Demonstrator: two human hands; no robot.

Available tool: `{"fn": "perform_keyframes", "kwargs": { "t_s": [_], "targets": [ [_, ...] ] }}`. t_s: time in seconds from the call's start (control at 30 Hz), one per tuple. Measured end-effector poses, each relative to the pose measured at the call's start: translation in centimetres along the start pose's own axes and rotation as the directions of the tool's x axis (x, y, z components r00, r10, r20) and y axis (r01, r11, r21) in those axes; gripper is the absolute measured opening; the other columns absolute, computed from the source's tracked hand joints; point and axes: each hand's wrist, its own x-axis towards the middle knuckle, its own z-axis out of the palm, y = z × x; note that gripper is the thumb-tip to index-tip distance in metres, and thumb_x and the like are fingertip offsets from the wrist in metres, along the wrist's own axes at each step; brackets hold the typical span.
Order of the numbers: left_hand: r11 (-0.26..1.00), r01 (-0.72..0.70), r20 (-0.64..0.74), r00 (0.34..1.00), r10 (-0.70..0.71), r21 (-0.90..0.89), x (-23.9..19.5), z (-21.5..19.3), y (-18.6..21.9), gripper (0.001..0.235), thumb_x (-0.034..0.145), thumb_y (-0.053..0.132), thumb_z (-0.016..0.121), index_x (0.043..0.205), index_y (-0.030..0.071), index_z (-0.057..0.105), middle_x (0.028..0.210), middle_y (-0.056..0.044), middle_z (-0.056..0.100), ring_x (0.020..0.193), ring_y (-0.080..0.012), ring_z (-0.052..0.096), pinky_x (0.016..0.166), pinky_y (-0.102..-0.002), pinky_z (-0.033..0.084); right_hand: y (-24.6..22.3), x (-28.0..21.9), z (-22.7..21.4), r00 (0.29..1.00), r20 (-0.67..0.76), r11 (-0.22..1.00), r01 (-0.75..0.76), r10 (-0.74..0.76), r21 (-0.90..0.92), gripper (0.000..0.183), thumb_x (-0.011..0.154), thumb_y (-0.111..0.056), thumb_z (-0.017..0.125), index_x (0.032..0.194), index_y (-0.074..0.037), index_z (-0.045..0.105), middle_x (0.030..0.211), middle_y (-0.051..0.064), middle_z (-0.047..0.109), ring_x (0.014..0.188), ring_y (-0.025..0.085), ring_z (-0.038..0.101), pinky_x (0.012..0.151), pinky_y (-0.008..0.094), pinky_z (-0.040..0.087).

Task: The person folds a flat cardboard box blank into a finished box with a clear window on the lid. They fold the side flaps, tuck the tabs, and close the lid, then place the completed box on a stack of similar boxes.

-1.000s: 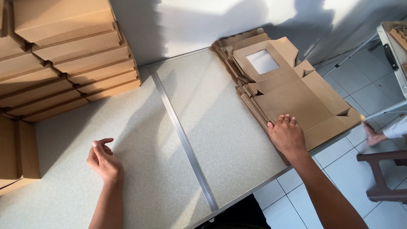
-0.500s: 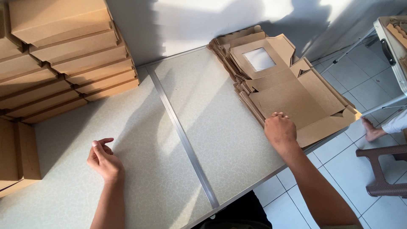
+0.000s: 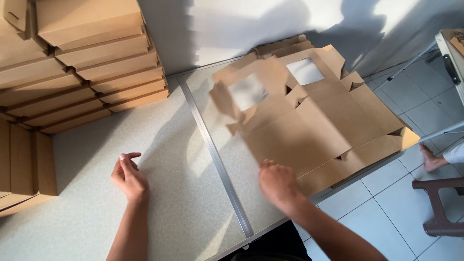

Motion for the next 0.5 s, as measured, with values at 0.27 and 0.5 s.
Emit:
{"fn": "perform_keyframes", "kwargs": {
  "t_s": [0.27, 0.5],
  "targets": [
    [0.928, -0.349, 0.388, 0.879, 0.276, 0.128, -0.2, -0.1, 1.8, 0.032, 0.104, 0.034, 0.053, 0.1, 0.009, 0.071, 0.07, 0.002, 0.047, 0.066, -0.0125, 0.041, 0.067, -0.033, 0.03, -10.0, -2.6, 0.9, 0.922, -0.153, 0.93, 0.366, -0.357, 0.039, 0.051, 0.107, -0.034, 0.04, 0.128, 0.008, 0.059, 0.109, 0.03, 0.069, 0.086, 0.036, 0.074, 0.06, 0.044, 0.064],
    [0.625, -0.773, 0.763, 0.468, 0.447, 0.109, -1.7, 0.7, 3.3, 0.051, 0.093, 0.053, 0.061, 0.133, 0.021, 0.066, 0.142, -0.007, 0.053, 0.132, -0.0378, 0.044, 0.093, -0.052, 0.038, -13.7, -3.1, -1.8, 0.747, -0.164, 0.734, 0.664, -0.644, 0.141, 0.044, 0.105, -0.044, 0.05, 0.088, -0.007, 0.068, 0.076, 0.015, 0.072, 0.07, 0.039, 0.069, 0.05, 0.054, 0.051]
  ]
}}
